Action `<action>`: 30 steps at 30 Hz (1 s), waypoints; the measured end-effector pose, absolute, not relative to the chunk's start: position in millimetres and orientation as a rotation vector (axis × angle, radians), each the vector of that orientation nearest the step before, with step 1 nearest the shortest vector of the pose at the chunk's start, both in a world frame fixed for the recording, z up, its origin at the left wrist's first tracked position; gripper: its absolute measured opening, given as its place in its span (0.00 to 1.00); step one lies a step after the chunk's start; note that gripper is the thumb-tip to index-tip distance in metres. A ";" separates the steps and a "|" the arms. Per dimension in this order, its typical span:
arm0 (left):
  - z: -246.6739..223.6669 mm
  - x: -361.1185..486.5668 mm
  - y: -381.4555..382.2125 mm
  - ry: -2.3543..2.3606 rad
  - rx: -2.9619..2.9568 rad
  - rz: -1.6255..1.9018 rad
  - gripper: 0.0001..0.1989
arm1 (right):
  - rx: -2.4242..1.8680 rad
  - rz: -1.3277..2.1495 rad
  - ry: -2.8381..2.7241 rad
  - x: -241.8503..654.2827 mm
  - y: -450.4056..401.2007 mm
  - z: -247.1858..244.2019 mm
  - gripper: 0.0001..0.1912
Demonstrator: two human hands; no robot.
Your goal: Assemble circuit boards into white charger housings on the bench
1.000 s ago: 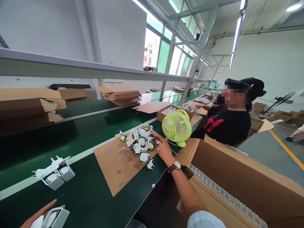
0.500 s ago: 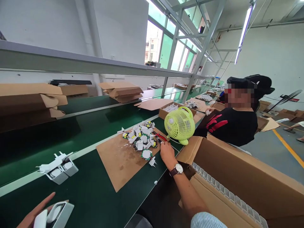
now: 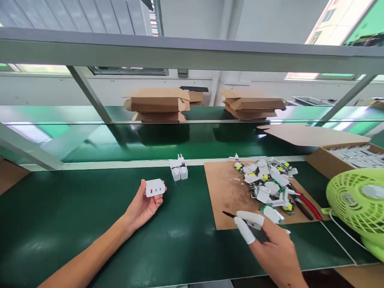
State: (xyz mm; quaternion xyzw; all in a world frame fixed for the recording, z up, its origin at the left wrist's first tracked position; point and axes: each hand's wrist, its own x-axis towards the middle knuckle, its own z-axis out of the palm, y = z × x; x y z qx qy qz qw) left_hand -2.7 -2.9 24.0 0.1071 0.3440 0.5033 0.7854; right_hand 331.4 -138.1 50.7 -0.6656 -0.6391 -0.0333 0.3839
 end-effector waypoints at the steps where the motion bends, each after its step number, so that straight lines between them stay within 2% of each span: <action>1: 25.4 -3.7 -3.4 0.727 0.203 1.083 0.24 | -1.629 -0.002 -1.675 314.6 -126.5 48.7 0.15; 4: 27.5 -6.9 -4.1 0.684 0.158 1.074 0.28 | -1.411 0.202 -1.824 269.8 -95.9 45.3 0.13; 7: 26.5 -8.7 -4.1 0.652 0.152 1.060 0.29 | -1.297 0.325 -1.978 240.1 -77.6 41.8 0.11; 14: 19.8 -8.1 -7.4 0.568 0.155 0.978 0.32 | -1.160 0.380 -2.031 221.4 -68.5 44.9 0.08; 19: 14.9 -7.9 -9.8 0.525 0.167 0.957 0.33 | -0.939 0.457 -1.803 197.0 -73.2 60.8 0.14; 25: 10.3 -9.0 -10.9 0.480 0.190 0.923 0.33 | -0.782 0.451 -1.814 171.4 -66.8 59.2 0.22; 30: 10.9 -7.4 -11.6 0.482 0.216 0.935 0.31 | -0.814 0.364 -1.851 169.6 -62.3 57.4 0.21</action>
